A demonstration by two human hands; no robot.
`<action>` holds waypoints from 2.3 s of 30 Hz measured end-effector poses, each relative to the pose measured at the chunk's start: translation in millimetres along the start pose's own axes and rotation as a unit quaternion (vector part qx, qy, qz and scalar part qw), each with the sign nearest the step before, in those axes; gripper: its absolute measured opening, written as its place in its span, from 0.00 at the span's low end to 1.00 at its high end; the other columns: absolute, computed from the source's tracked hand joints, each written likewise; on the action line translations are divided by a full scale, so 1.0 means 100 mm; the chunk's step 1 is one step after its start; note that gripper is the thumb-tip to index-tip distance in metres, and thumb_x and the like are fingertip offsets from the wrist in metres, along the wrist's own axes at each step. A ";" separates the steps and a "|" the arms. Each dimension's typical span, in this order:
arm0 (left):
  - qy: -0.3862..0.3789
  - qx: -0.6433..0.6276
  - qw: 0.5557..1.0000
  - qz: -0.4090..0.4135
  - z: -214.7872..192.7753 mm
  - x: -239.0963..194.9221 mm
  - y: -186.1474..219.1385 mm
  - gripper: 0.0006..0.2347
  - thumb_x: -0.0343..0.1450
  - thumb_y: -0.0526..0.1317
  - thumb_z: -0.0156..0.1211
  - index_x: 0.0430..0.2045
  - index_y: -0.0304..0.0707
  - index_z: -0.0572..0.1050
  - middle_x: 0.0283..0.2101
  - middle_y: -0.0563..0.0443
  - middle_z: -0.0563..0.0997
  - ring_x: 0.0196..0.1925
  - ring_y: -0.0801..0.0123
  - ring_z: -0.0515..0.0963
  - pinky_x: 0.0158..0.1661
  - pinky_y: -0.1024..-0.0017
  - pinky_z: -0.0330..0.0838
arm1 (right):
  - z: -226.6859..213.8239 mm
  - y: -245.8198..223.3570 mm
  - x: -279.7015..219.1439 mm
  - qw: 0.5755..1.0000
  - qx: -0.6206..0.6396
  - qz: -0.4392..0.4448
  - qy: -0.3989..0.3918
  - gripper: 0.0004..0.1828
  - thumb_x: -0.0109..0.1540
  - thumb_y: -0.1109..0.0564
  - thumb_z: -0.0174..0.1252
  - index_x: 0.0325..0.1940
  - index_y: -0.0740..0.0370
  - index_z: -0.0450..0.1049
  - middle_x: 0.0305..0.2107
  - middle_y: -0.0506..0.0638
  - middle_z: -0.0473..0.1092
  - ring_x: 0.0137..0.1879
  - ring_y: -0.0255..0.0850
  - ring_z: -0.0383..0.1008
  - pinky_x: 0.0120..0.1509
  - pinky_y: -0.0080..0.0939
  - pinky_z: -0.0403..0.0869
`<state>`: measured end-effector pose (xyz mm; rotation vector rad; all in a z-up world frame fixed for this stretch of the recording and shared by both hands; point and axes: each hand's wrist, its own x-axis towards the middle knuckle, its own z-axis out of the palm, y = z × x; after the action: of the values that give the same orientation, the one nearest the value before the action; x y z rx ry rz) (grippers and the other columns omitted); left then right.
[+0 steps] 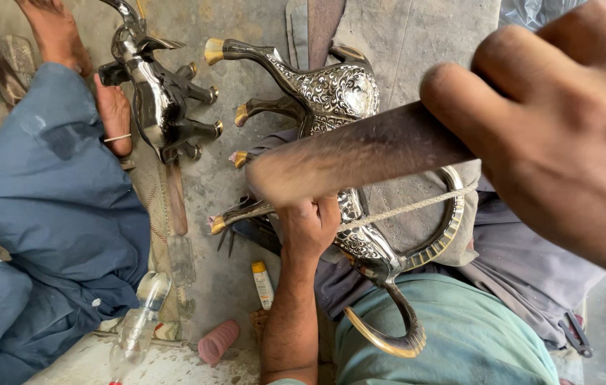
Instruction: The person uses a hammer and chisel to engrave a decorative pattern on a silver-colored metal animal figurine. The person holds the chisel with one hand and strikes it with a hammer in the other, working on the figurine's body.
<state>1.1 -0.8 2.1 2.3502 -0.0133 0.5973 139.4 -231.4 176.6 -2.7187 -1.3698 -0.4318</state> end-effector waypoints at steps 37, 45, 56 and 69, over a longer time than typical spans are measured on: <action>0.020 0.058 0.996 0.069 0.10 -0.01 0.09 0.12 0.75 0.34 0.62 0.50 0.29 0.70 0.48 0.40 0.81 0.46 0.55 0.86 0.47 0.66 0.80 | 0.40 0.42 -0.75 0.995 0.053 0.045 0.073 0.32 0.41 0.54 0.74 0.50 0.57 0.80 0.33 0.47 0.74 0.39 0.44 0.73 0.45 0.42 0.72; -0.028 0.120 0.985 0.118 0.04 0.08 0.19 0.07 0.74 0.34 0.60 0.45 0.38 0.77 0.47 0.47 0.82 0.49 0.54 0.84 0.51 0.65 0.79 | 0.60 0.41 -0.70 0.991 0.055 0.036 0.114 0.18 0.53 0.50 0.68 0.47 0.48 0.80 0.34 0.43 0.73 0.39 0.40 0.72 0.48 0.43 0.68; -0.017 0.101 0.993 0.054 0.08 -0.17 -0.03 0.11 0.73 0.36 0.62 0.48 0.36 0.75 0.49 0.44 0.81 0.52 0.54 0.84 0.53 0.65 0.79 | 0.35 0.40 -0.56 0.978 0.179 0.073 0.077 0.20 0.57 0.49 0.64 0.53 0.51 0.77 0.37 0.46 0.71 0.42 0.44 0.72 0.52 0.49 0.67; -0.026 0.090 0.995 0.042 0.06 -0.17 -0.01 0.12 0.71 0.36 0.62 0.48 0.35 0.75 0.49 0.42 0.81 0.53 0.55 0.84 0.55 0.64 0.79 | 0.44 0.38 -0.67 0.988 0.121 0.055 0.077 0.24 0.47 0.54 0.71 0.48 0.51 0.77 0.32 0.46 0.71 0.40 0.45 0.72 0.48 0.49 0.68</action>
<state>-11.5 -6.2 -10.0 2.5507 -0.0856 0.5982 141.2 -298.1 118.5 -2.4920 -1.1455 -0.4253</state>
